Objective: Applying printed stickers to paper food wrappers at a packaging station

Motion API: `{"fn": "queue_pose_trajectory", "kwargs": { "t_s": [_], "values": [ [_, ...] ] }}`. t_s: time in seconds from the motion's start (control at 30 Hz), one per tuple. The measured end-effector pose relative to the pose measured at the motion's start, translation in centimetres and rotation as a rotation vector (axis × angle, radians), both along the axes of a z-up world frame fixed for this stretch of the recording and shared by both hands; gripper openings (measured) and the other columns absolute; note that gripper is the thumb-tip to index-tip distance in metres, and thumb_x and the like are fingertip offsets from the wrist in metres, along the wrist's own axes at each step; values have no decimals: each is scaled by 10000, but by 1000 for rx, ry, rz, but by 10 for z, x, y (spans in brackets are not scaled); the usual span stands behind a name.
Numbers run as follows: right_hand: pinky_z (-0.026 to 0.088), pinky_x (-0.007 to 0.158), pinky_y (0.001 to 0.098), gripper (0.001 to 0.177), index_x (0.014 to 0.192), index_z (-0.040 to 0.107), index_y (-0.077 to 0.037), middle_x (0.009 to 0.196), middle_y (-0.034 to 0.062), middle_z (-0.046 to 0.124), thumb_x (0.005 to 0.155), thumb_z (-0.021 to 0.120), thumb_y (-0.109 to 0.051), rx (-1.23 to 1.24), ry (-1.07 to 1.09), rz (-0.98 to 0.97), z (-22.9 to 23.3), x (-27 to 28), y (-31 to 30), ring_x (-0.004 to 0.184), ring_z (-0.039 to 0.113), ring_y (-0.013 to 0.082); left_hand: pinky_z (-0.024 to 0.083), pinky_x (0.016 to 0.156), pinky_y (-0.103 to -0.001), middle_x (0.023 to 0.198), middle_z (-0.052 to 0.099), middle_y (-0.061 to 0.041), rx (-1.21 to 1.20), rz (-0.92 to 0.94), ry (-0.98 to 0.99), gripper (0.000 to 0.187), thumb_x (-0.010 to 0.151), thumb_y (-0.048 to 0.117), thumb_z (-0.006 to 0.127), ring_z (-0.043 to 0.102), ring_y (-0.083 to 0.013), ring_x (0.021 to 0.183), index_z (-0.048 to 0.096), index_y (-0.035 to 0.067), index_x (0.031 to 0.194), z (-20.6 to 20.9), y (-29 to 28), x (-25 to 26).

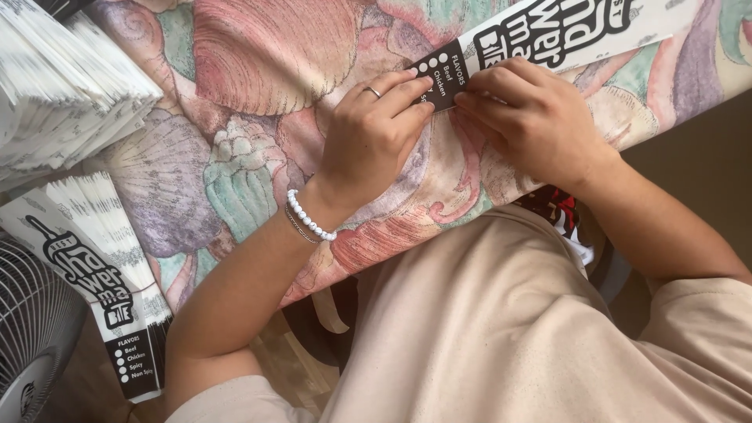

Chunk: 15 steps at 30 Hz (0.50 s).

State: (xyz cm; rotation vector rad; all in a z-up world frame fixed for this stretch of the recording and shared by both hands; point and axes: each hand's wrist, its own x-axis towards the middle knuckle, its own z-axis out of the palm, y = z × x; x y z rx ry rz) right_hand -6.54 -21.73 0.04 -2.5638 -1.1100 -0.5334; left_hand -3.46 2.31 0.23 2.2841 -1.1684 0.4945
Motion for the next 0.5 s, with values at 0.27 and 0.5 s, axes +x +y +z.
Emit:
{"fn": "queue_pose_trajectory", "kwargs": {
  "t_s": [0.27, 0.5],
  "values": [
    [559, 794, 342, 89, 1129, 789, 4, 1126, 128, 711, 1083, 742, -56, -29, 4, 12, -2, 4, -1, 939, 642, 263, 565, 867, -433, 1080, 753, -143, -3, 14, 14, 50, 923, 2, 744, 691, -320, 1062, 778, -7, 959, 0, -1, 0],
    [564, 795, 322, 106, 1133, 801, 3, 1121, 123, 704, 1105, 727, -67, -100, -40, 17, 1, 4, -15, 911, 642, 249, 541, 910, -412, 1186, 709, -157, 17, 22, 97, 86, 901, -35, 764, 678, -303, 1096, 754, 7, 975, 0, -1, 0]
  ]
}}
